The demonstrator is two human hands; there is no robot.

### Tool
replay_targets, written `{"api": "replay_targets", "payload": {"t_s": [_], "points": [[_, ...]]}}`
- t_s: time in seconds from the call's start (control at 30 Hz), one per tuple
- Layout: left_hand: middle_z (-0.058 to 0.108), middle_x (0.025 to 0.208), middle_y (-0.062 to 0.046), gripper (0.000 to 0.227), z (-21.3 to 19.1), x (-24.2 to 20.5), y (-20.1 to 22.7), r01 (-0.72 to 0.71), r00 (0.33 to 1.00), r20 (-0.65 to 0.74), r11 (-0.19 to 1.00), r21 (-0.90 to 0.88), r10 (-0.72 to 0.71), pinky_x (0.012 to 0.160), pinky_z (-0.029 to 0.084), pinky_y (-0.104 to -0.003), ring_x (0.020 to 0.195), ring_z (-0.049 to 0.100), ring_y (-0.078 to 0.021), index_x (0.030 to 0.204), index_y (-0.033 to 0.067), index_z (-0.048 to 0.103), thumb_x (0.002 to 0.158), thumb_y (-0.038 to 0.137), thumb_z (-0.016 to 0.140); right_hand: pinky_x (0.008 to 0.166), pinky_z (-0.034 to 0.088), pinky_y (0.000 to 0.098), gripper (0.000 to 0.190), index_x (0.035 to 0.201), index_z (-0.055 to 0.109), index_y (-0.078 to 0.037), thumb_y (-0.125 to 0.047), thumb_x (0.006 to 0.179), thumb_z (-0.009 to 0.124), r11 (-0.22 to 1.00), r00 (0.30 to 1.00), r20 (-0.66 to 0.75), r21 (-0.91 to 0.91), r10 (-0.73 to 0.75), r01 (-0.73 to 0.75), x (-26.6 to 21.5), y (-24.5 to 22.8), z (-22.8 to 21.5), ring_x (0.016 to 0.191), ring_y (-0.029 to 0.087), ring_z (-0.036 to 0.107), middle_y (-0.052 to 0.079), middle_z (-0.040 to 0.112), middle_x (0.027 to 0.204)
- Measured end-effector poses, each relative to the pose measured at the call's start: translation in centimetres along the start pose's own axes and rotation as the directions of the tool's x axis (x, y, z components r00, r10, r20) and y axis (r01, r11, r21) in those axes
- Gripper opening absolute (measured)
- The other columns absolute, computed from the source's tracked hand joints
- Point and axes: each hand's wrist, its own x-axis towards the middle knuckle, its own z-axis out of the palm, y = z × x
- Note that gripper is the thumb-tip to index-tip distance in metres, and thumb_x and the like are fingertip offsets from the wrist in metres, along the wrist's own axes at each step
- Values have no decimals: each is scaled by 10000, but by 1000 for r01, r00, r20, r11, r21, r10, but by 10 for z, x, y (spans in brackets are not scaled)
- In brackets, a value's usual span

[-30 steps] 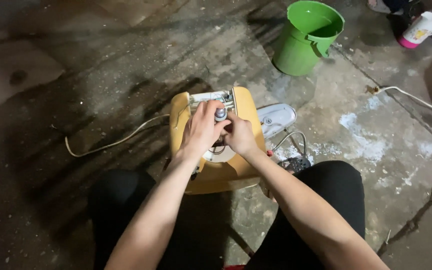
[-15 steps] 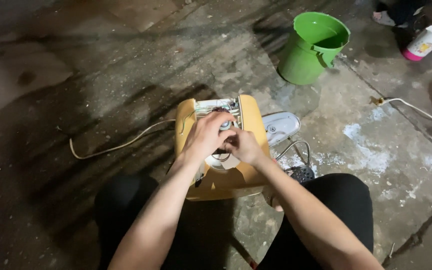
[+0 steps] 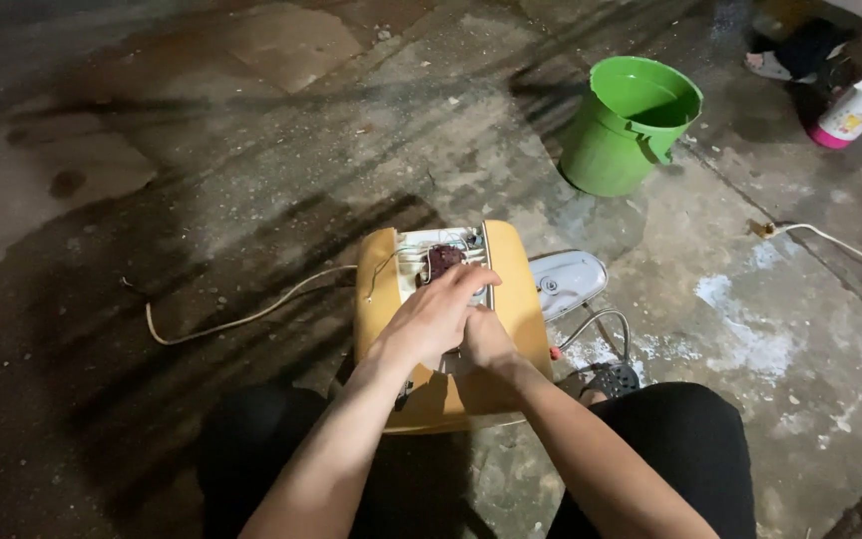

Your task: The person is disassembling a small electrical appliance by removing screws with a screwdriver and detaching the outer casing and internal components.

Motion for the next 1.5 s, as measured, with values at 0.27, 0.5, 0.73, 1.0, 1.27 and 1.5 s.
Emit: {"api": "replay_targets", "payload": {"t_s": [0.27, 0.5, 0.73, 1.0, 1.27, 1.5], "points": [[533, 1135, -100, 469, 25, 16, -38, 159, 952, -270, 986, 45, -141, 878, 582, -549, 1022, 679, -429, 1202, 230, 498, 857, 381, 778, 758, 591, 429, 210, 980, 696, -36, -172, 826, 742, 996, 997, -15, -55, -75, 74, 10, 25, 30, 850, 326, 741, 127, 741, 842], [530, 1278, -128, 458, 11, 9, -15, -35, 976, -219, 997, -71, 19, 964, 540, -529, 1196, 618, -417, 1386, 200, 477, 960, 72, 582, 706, 588, 411, 209, 977, 682, -18, -166, 834, 713, 988, 992, -50, -108, -118, 112, 16, 47, 53, 792, 318, 738, 131, 720, 809], [542, 1160, -68, 392, 17, 10, -36, 116, 957, -277, 988, 105, -83, 893, 588, -518, 1051, 683, -397, 1207, 294, 576, 876, 358, 775, 642, 583, 388, 211, 975, 665, 6, -159, 845, 677, 971, 979, -87, -174, -183, 166, 24, 69, 68, 719, 308, 735, 137, 694, 766], [497, 1346, -139, 406, 6, 5, -20, -147, 961, -238, 989, -19, 138, 941, 557, -565, 1181, 618, -475, 1294, 197, 550, 918, 63, 626, 578, 578, 365, 216, 972, 648, 29, -152, 855, 641, 942, 958, -108, -241, -267, 236, 33, 92, 88, 645, 298, 731, 143, 668, 724], [619, 973, -22, 268, 33, 17, -60, -59, 926, -364, 990, 129, 103, 789, 621, -482, 938, 718, -321, 1190, 290, 665, 925, 300, 708, 589, 582, 307, 176, 924, 688, -47, -188, 837, 629, 860, 910, -13, -331, -415, 387, 23, 69, 56, 696, 247, 746, 76, 672, 704], [598, 1272, -196, 396, 1, 2, -16, -72, 995, -88, 982, -174, 57, 1015, 508, -560, 1196, 627, -470, 1188, 153, 626, 855, -61, 633, 646, 588, 362, 228, 974, 633, 34, -178, 910, 577, 896, 938, -16, -302, -347, 326, 17, 71, 63, 731, 294, 747, 123, 666, 764]]}}
